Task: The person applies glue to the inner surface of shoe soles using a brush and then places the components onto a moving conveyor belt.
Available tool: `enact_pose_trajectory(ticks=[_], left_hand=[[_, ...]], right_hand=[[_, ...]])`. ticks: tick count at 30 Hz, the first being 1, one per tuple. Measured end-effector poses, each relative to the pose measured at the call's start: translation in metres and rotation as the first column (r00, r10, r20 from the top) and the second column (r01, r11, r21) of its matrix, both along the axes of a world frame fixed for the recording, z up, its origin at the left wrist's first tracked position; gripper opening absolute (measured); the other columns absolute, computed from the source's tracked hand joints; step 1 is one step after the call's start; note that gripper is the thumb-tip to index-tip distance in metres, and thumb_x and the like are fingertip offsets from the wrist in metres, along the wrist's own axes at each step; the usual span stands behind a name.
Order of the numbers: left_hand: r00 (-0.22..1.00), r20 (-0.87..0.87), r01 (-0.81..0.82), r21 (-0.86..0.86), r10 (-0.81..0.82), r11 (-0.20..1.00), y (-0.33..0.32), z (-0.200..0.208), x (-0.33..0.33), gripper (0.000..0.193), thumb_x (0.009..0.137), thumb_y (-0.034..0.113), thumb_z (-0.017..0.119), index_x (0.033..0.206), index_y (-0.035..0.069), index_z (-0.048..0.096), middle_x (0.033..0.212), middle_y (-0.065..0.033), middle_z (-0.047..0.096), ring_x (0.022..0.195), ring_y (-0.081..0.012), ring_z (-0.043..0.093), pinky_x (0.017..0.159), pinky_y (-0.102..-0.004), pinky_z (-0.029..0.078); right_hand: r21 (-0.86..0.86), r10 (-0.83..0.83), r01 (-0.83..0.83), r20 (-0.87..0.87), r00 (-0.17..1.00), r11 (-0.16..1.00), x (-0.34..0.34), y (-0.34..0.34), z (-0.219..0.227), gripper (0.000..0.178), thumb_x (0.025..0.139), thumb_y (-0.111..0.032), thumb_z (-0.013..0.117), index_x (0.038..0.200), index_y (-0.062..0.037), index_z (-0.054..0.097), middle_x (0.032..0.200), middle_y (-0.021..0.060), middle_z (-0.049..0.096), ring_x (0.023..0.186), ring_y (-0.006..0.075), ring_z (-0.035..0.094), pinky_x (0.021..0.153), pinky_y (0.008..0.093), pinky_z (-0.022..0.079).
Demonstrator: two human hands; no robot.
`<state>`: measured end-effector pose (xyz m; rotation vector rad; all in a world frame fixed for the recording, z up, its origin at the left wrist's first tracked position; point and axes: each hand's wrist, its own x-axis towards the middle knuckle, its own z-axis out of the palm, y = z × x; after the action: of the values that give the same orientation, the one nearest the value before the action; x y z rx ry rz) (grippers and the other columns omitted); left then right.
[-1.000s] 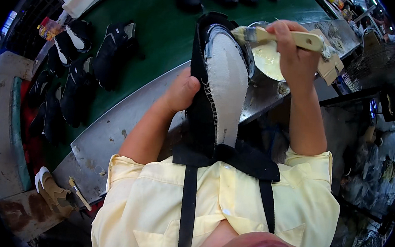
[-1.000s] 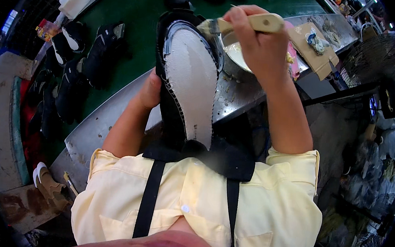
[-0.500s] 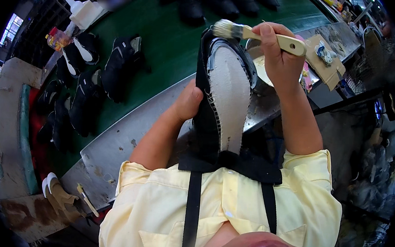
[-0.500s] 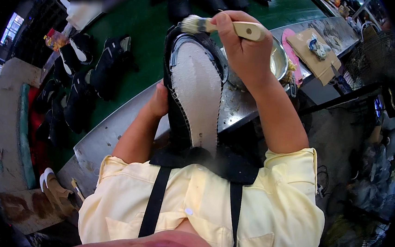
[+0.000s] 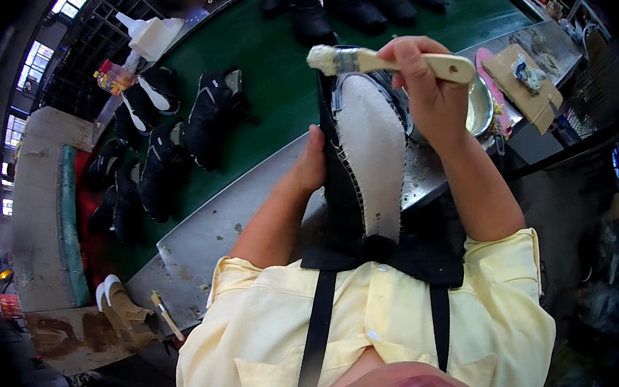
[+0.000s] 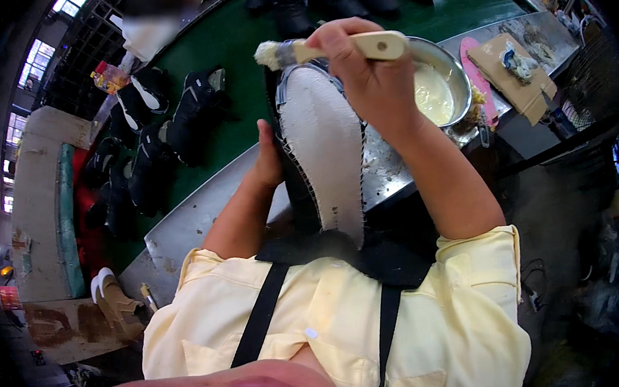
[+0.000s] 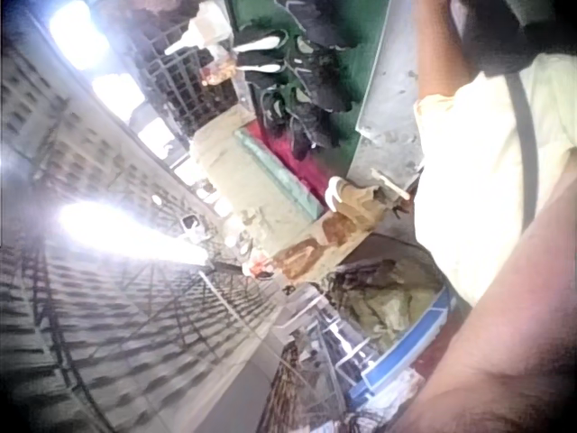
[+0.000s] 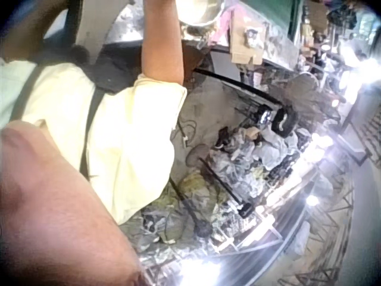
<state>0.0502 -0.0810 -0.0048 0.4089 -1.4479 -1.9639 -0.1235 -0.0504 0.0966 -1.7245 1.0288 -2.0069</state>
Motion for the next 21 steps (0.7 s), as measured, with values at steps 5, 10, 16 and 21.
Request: enact_pose_trajectory(ticks=[5,10,16,21], left_hand=[[0.985,0.093,-0.156,0.132,0.144,0.979,0.001,-0.002,-0.007,0.092,0.079,0.077,0.022,0.135,0.005,0.034,0.131,-0.0141,0.044,0.119,-0.0269,0.044,0.101,-0.0395,0.034],[0.989,0.062,-0.141,0.095,0.136,0.985,-0.015,-0.034,0.013,0.092,0.076,0.08,0.022,0.13,0.007,0.041,0.127,-0.0105,0.047,0.117,-0.0238,0.045,0.099,-0.0379,0.036],[0.985,0.041,-0.169,0.073,0.167,0.983,0.005,0.013,-0.014,0.086,0.083,0.071,0.025,0.136,0.003,0.032,0.131,-0.0137,0.045,0.119,-0.0272,0.046,0.1,-0.0395,0.035],[0.989,0.074,-0.137,0.094,0.13,0.986,0.008,0.014,-0.012,0.088,0.082,0.071,0.024,0.137,0.003,0.03,0.133,-0.0129,0.043,0.121,-0.0273,0.043,0.102,-0.0397,0.033]], right_hand=[[0.054,0.14,-0.154,0.207,0.968,0.987,0.009,0.028,-0.025,0.018,0.089,-0.016,0.055,0.082,-0.0021,0.063,0.071,0.0,0.059,0.06,0.0049,0.053,0.052,0.0181,0.041],[-0.092,0.114,-0.123,-0.099,0.989,0.988,0.01,0.053,-0.032,0.017,0.091,-0.011,0.046,0.084,-0.0014,0.059,0.073,0.0032,0.055,0.056,0.0055,0.044,0.052,0.0213,0.037],[-0.185,-0.013,0.012,-0.006,1.0,0.983,-0.004,0.002,-0.015,0.015,0.088,-0.015,0.058,0.085,-0.0011,0.064,0.076,0.007,0.066,0.066,0.0122,0.063,0.058,0.0238,0.049],[-0.117,-0.26,0.245,-0.135,0.956,0.963,-0.019,-0.012,0.001,0.023,0.088,-0.024,0.058,0.085,-0.0029,0.065,0.072,0.008,0.066,0.065,0.0175,0.065,0.056,0.0238,0.05]])
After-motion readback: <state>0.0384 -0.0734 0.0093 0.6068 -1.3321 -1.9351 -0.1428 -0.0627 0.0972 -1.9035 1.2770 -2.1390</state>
